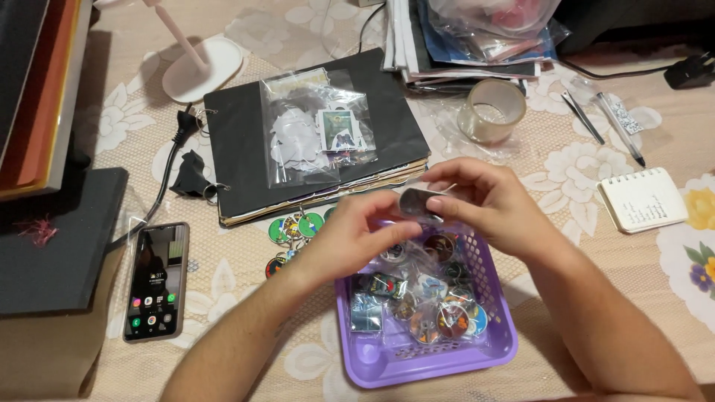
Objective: The person repeatedly picks small pins from a purple basket, places each into a clear plastic sleeve, and seals the sleeve with a strip of tape. The sealed packages are set aside on the table next to a black binder.
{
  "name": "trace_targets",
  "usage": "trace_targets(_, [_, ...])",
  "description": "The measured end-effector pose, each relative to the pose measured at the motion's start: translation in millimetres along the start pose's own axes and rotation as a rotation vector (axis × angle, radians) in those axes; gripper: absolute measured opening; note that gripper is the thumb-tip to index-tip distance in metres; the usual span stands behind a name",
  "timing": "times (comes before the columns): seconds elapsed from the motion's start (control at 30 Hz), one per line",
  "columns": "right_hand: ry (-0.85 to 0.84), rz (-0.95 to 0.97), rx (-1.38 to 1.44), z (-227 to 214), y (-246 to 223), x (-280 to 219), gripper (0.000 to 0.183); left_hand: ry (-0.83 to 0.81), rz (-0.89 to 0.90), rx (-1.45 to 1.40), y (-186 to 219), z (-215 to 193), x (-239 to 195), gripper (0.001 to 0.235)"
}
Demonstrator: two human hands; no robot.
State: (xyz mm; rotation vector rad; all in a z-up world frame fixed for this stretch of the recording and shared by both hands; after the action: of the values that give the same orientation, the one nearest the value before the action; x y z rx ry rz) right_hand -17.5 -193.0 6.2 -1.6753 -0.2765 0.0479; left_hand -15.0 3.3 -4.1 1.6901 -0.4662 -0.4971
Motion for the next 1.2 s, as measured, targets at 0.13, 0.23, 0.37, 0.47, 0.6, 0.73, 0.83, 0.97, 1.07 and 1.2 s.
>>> trace_targets(0.13, [-0.044, -0.044, 0.036, 19.4, 0.3, -1.6, 0.025, 0.241, 0.068, -0.001, 6.4, -15.8, 0.2, 0.008])
trace_targets(0.23, [-0.06, -0.104, -0.067, 16.4, -3.5, -3.4, 0.027, 0.262, 0.112, 0.146, 11.0, -14.3, -1.1, 0.005])
trace_targets(0.37, [0.059, -0.209, -0.178, 10.3, -12.0, -5.3, 0.012, 0.06, 0.075, 0.035, 5.8, -0.1, 0.4, 0.04])
trace_targets(0.47, [-0.054, -0.256, -0.427, 21.6, -43.4, -9.9, 0.019, -0.036, 0.077, 0.172, -5.3, 3.0, 6.1, 0.044])
trace_targets(0.6, [-0.53, -0.205, -1.009, 35.9, -48.8, -25.7, 0.05, -0.029, 0.098, 0.338, 1.6, -4.4, 4.0, 0.016])
trace_targets(0.73, [-0.698, -0.018, -1.374, 41.9, 9.2, -50.8, 0.057, -0.051, 0.046, 0.344, 8.6, -8.2, 2.0, 0.015])
trace_targets(0.83, [-0.635, -0.15, -1.579, 35.6, 58.0, -57.5, 0.015, -0.143, 0.002, 0.398, 13.0, -3.9, -0.1, 0.022])
trace_targets(0.97, [-0.561, -0.229, -1.423, 33.8, 12.5, -43.6, 0.008, -0.249, 0.004, 0.606, 11.2, 7.8, -3.3, 0.033])
trace_targets(1.07, [-0.387, -0.311, -1.244, 29.7, -27.0, -37.2, 0.005, -0.249, -0.032, 0.678, 6.8, 15.9, -2.8, 0.033])
trace_targets(1.2, [-0.131, -0.406, -1.031, 16.7, -59.4, -37.1, 0.005, -0.161, -0.071, 0.647, -6.2, 18.1, 2.8, 0.015])
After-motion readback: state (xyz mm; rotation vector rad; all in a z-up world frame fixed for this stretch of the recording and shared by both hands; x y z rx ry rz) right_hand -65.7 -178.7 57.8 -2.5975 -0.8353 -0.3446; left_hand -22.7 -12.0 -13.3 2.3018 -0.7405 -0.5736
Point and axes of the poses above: each hand's wrist, its own x-axis towards the middle knuckle, its own z-axis out of the palm, y = z × x, the point moved 4 cm from there along x, towards the middle knuckle, and after that the axes turned 9 degrees about -z, right-handed, at the moved point
